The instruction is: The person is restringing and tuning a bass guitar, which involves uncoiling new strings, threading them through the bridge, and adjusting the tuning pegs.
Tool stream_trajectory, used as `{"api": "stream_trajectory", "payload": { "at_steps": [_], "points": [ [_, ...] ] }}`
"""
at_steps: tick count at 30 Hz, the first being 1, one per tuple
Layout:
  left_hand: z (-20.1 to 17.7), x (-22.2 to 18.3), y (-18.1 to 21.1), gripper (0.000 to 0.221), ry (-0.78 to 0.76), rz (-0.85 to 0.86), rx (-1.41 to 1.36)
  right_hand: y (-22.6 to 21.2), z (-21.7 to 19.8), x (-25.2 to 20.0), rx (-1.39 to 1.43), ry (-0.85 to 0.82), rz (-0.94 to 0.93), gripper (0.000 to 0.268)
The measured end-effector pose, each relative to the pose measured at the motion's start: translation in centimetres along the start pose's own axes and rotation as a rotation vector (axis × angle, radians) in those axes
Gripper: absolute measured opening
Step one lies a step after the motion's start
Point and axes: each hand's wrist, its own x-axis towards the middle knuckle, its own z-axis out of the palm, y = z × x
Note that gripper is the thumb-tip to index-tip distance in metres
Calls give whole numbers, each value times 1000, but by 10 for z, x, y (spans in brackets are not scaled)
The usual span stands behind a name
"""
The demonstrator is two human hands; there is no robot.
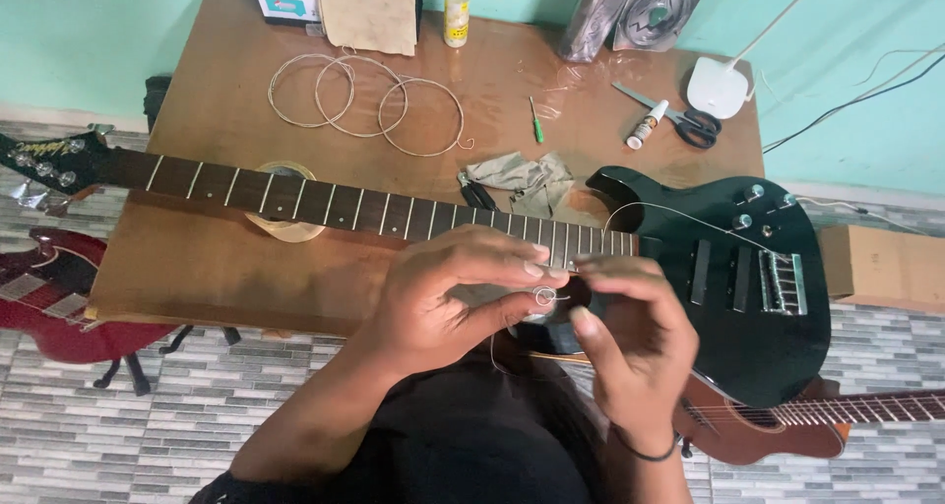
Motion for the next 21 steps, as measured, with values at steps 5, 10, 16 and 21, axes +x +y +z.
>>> {"api": "stream_trajectory", "payload": {
  "at_steps": [5,10,16,21],
  "points": [
    [-9,-2,0,35,51,-33,-194,11,-59,-30,264,-464,273,22],
    [-8,-7,-8,36,93,-52,-279,69,-98,-88,14,-842,1424,20],
    [-8,1,-14,38,93,-101,-339,123,-53,-107,723,347,1504,37],
    [-3,15,-11,30,93,-218,-389,206,-28,-132,922,446,1348,31]
  ]
}}
